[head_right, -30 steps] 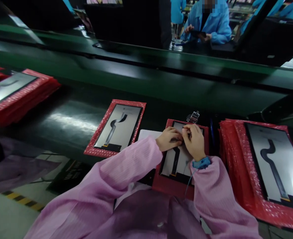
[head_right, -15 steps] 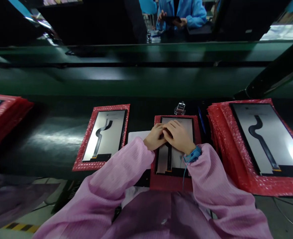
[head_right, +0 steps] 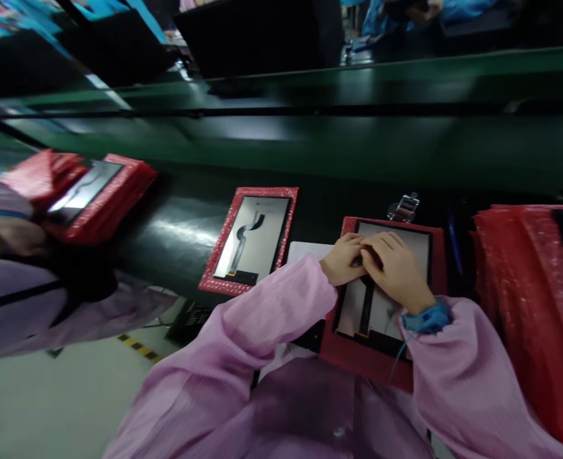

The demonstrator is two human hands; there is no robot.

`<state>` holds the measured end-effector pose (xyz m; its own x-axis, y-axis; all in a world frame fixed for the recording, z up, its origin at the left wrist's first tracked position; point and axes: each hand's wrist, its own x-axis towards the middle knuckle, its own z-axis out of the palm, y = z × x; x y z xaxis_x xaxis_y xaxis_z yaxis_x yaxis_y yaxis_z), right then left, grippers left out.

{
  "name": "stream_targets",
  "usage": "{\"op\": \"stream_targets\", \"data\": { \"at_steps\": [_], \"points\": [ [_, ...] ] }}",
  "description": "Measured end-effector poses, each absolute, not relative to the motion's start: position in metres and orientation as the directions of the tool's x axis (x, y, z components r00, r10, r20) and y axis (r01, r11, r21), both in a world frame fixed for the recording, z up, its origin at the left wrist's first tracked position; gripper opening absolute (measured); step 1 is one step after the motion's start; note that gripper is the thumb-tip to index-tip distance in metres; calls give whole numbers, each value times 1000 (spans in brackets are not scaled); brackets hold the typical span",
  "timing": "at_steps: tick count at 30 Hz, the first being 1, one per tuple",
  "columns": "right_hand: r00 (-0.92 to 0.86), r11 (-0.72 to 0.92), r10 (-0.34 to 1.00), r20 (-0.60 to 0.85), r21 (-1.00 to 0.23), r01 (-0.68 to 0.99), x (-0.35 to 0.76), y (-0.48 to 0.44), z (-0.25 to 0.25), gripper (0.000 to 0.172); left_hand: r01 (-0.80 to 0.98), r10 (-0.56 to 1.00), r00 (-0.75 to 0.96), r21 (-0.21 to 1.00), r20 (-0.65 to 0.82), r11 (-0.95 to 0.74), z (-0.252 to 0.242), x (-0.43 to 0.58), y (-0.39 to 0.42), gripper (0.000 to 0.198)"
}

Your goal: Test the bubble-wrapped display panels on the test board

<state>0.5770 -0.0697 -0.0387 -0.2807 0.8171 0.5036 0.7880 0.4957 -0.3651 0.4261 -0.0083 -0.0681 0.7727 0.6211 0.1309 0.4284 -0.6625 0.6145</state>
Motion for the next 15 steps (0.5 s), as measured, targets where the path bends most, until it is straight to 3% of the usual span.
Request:
{"op": "stream_targets", "data": {
  "at_steps": [15],
  "points": [
    [-324, 496, 793, 516, -238, 835, 584, -66, -42, 22, 491, 598, 801, 537, 33, -687, -59, 432, -8, 46]
  ]
}}
